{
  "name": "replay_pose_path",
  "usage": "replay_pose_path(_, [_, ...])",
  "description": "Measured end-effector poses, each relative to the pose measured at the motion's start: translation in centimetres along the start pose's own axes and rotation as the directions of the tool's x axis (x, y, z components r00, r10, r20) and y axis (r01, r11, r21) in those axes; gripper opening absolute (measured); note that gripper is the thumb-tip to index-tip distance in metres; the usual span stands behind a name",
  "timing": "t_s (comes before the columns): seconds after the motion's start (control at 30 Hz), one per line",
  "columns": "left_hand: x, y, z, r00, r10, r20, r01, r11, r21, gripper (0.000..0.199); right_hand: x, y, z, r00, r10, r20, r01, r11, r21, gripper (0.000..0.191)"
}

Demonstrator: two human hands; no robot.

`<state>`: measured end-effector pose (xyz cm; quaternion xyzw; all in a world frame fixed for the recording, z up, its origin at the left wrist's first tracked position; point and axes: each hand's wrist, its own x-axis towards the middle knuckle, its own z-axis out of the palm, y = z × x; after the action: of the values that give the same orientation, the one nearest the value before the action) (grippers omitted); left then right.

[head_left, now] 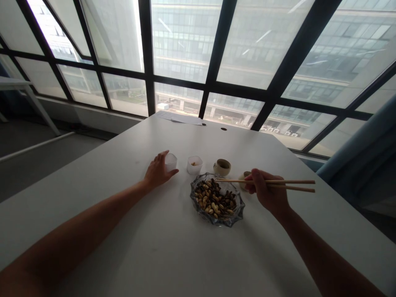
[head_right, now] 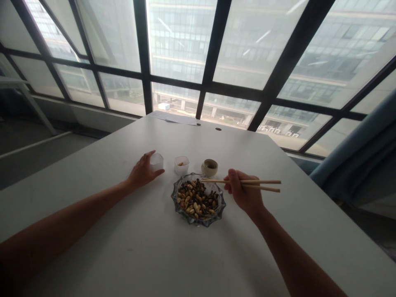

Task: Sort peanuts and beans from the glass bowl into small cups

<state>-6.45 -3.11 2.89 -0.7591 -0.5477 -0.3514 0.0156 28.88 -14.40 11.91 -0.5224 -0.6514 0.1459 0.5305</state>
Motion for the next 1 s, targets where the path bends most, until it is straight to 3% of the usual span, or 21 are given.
replay_pose_path(0.23, [0.0,0.1,0.1,1.000,-0.022,0.012,0.023,0.999,-0.049,0.086,-0.9,0.9,0.6,0.983,-0.082,0.163,0.093,0.994,-0.063,0.044])
replay_pose_path(0.43, [-0.1,0.0,0.2,1.000,-0.008,-0.006,0.008,0.998,-0.066,0.084,-1.4,-1.3,1.1,0.928,-0.289,0.235,0.330,0.931,-0.159,0.034])
replay_pose_path(0.53, [-0.1,0.0,0.1,1.000,-0.003,-0.001,0.003,0.998,-0.068,0.083,-1.9,-2.2,1.4,0.904,-0.340,0.259,0.387,0.908,-0.161,0.029])
replay_pose_path(0.7, [-0.2,0.2,0.0,1.000,-0.005,-0.002,0.004,0.997,-0.076,0.083,-2.5,-1.9,1.0,0.929,-0.308,0.207,0.340,0.929,-0.144,0.035])
replay_pose_path(0.8, [-0.2,0.3,-0.1,1.000,-0.013,0.014,0.014,0.997,-0.077,0.083,-1.8,-1.4,0.1,0.963,-0.266,0.046,0.270,0.947,-0.173,0.036])
replay_pose_path(0.9, [-0.2,0.5,-0.2,1.000,-0.015,0.018,0.016,0.997,-0.076,0.082,-0.1,-0.5,-0.5,0.964,-0.236,-0.124,0.199,0.947,-0.251,0.039])
replay_pose_path(1.0, [-0.1,0.4,-0.2,1.000,-0.021,0.020,0.023,0.997,-0.076,0.082,1.6,0.8,-0.6,0.986,-0.145,-0.084,0.118,0.957,-0.264,0.043])
